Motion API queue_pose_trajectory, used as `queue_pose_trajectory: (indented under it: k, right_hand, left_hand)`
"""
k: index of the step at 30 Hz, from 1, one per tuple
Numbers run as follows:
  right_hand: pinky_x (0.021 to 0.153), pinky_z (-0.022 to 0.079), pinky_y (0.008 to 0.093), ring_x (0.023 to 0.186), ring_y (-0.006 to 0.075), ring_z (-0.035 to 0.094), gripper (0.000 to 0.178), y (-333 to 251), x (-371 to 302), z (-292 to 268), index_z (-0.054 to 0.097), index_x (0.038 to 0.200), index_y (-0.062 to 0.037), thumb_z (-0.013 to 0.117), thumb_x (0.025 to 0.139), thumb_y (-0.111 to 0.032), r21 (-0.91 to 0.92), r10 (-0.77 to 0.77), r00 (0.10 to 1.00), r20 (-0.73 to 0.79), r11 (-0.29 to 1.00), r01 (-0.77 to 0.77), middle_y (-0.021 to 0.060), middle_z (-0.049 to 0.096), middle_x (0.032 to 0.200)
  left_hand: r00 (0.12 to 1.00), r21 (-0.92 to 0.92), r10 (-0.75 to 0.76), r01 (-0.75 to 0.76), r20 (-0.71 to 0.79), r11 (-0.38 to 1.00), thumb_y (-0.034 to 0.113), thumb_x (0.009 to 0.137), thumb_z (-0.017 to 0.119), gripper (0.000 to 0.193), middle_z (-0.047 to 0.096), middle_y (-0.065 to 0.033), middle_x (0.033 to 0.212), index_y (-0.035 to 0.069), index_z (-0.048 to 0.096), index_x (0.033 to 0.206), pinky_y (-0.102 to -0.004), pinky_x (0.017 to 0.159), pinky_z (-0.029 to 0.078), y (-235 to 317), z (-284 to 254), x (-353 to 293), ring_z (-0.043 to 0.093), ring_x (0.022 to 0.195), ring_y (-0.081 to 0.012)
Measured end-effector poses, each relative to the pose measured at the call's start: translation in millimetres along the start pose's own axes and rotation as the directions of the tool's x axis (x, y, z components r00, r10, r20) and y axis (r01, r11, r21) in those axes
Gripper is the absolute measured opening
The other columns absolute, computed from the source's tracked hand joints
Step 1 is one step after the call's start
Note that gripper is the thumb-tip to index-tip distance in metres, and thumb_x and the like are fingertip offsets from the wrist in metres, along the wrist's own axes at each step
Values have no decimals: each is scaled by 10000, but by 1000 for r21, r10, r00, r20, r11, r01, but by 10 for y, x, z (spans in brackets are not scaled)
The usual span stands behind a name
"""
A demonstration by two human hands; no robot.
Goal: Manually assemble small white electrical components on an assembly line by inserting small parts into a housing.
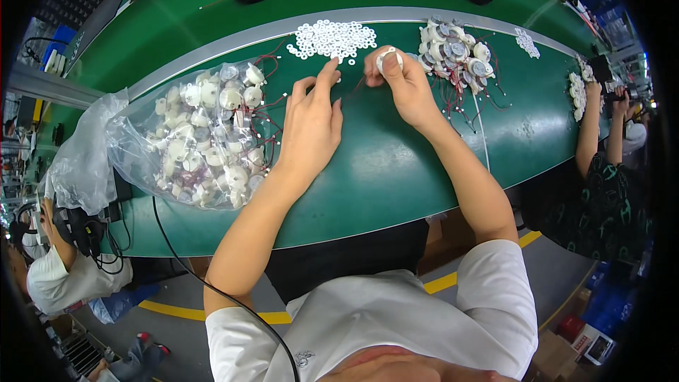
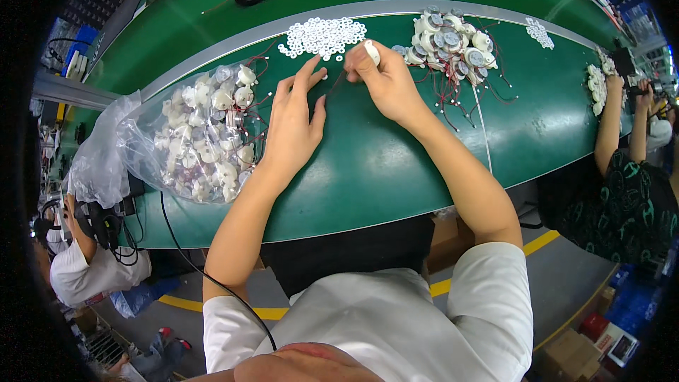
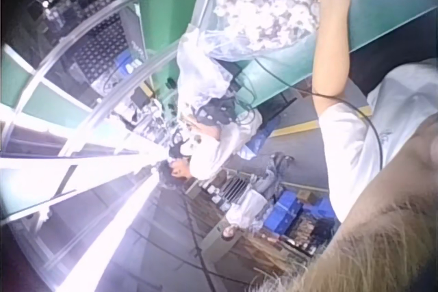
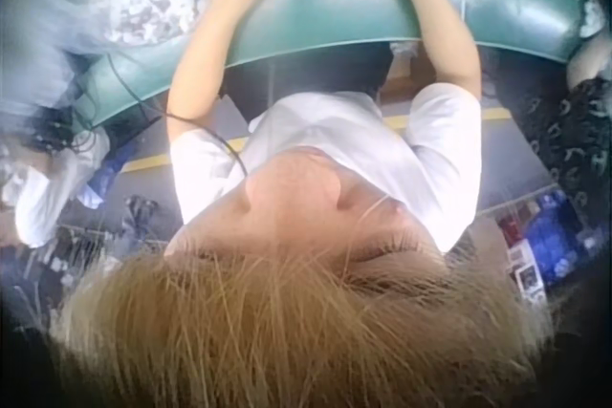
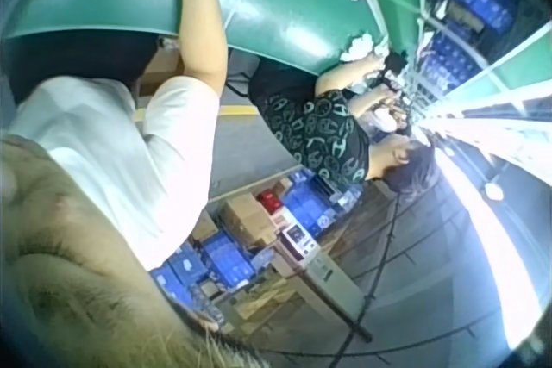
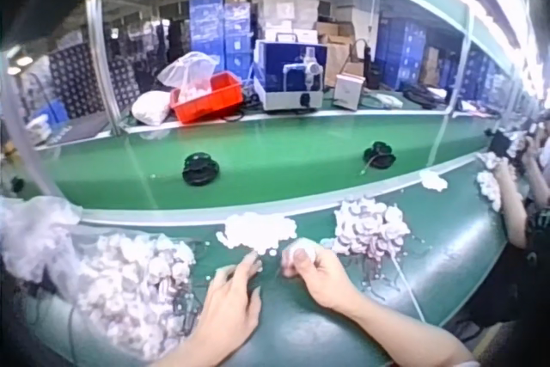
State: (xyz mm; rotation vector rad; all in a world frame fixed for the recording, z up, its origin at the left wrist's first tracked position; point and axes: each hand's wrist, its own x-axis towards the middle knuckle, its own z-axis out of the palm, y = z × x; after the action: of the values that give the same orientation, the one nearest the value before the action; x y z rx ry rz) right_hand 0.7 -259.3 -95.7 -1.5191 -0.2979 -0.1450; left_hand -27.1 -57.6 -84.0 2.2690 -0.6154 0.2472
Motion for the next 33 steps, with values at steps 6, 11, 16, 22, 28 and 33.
queue_pose_trajectory:
  k: [6,11,16,22,28,33]
  right_hand:
    - [512,327,232,578,53,372,573,-249,35,-170,666,1134,-11,510,1090,-560,271,317,898,306,875,-401,-37,462,740]
    - [468,197,215,564,20,234,666,-422,58,-119,616,1254,0,398,1109,-612,191,582,715,388,708,-680,-75,335,746]
    - [478,188,230,571,28,241,653,-312,4,-114,636,1152,-8,405,1109,-617,-12,530,759,378,823,-569,-85,337,722]
    - [491,208,238,585,32,287,699,-237,3,-160,658,984,-15,422,1085,-665,-26,472,758,450,856,-517,-73,396,686]
    - [526,328,231,603,49,380,650,-145,-58,-8,662,1100,-8,410,1111,-606,14,351,872,342,926,-378,-34,485,752]
    - [602,440,226,689,55,478,433,-256,-73,78,603,1316,-20,514,1134,-403,118,260,932,254,948,-297,12,572,881]
  left_hand:
    - [999,-59,-7,4,-37,998,-80,919,655,724,683,-154,1312,111,418,1577,-442,1046,494,21,39,0,591,1218,-347]
    - [996,-33,20,-22,-82,999,-88,876,711,777,663,-158,1289,108,429,1573,-435,999,522,0,43,-2,618,1149,-334]
    - [990,-78,56,-66,-127,995,-32,857,778,727,665,-146,1268,92,502,1519,-417,922,533,21,62,30,636,1087,-299]
    - [980,-218,120,-154,-161,964,41,831,846,513,702,-101,1146,59,685,1317,-315,745,526,58,50,44,674,947,-207]
    - [955,-186,95,-151,-280,971,75,827,865,427,709,-78,1120,52,734,1233,-288,691,508,41,17,65,682,865,-167]
    - [940,-196,45,-118,-339,974,88,834,862,435,708,-76,1124,64,733,1248,-288,687,505,74,0,84,683,869,-161]
